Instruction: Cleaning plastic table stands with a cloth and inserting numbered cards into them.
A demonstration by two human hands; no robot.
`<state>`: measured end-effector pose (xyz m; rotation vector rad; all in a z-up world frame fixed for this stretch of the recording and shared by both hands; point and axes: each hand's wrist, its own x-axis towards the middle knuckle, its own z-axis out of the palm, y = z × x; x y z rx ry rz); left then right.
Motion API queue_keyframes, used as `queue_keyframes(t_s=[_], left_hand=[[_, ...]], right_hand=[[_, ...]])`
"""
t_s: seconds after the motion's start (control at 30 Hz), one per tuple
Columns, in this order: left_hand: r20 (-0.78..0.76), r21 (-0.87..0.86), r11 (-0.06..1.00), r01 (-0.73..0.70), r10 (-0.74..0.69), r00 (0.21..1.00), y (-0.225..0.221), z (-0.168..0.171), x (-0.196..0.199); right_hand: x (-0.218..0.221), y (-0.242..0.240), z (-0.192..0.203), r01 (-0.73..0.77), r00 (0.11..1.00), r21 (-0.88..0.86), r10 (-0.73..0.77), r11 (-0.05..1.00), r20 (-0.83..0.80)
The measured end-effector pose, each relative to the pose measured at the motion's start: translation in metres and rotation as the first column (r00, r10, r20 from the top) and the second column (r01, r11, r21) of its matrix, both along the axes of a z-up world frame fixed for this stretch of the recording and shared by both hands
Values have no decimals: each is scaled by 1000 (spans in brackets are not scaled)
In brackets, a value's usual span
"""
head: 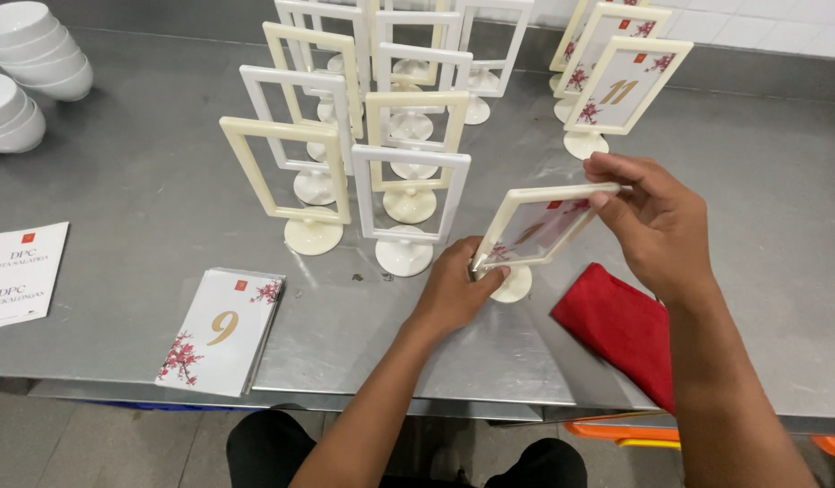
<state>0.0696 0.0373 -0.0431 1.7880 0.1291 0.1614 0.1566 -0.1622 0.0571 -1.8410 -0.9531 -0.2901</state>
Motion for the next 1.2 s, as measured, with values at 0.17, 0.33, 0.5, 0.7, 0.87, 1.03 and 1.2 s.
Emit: queue_keyframes(t_s=[0.17, 0.33, 0.5, 0.7, 0.87, 1.03, 1.2], left_hand=[[114, -3, 1000, -3, 4, 994, 2, -16, 4], [196, 64, 998, -23, 10, 981, 3, -30, 7], [25, 113, 993, 21, -24, 999, 4, -10, -25], [427, 493, 791, -363, 143, 893, 68, -1, -151], [303, 756, 352, -552, 558, 772, 184, -26, -202], [-291, 719, 565, -405, 773, 564, 200, 19, -197], [-251, 689, 543, -479, 800, 545, 209, 7, -191]], right_hand=[[1, -2, -4, -12, 1000, -3, 12, 1000, 4], [-1, -2, -8, 13, 1000, -53, -14, 999, -13], [-10, -13, -18, 155, 982, -21, -152, 988, 114], [-22, -126, -113, 446, 891, -385, -441, 808, 108], [-25, -133, -151, 380, 839, -842, -527, 382, 139], [-25, -119, -156, 360, 789, -918, -578, 165, 205], [-17, -122, -159, 431, 809, -898, -479, 88, 341]])
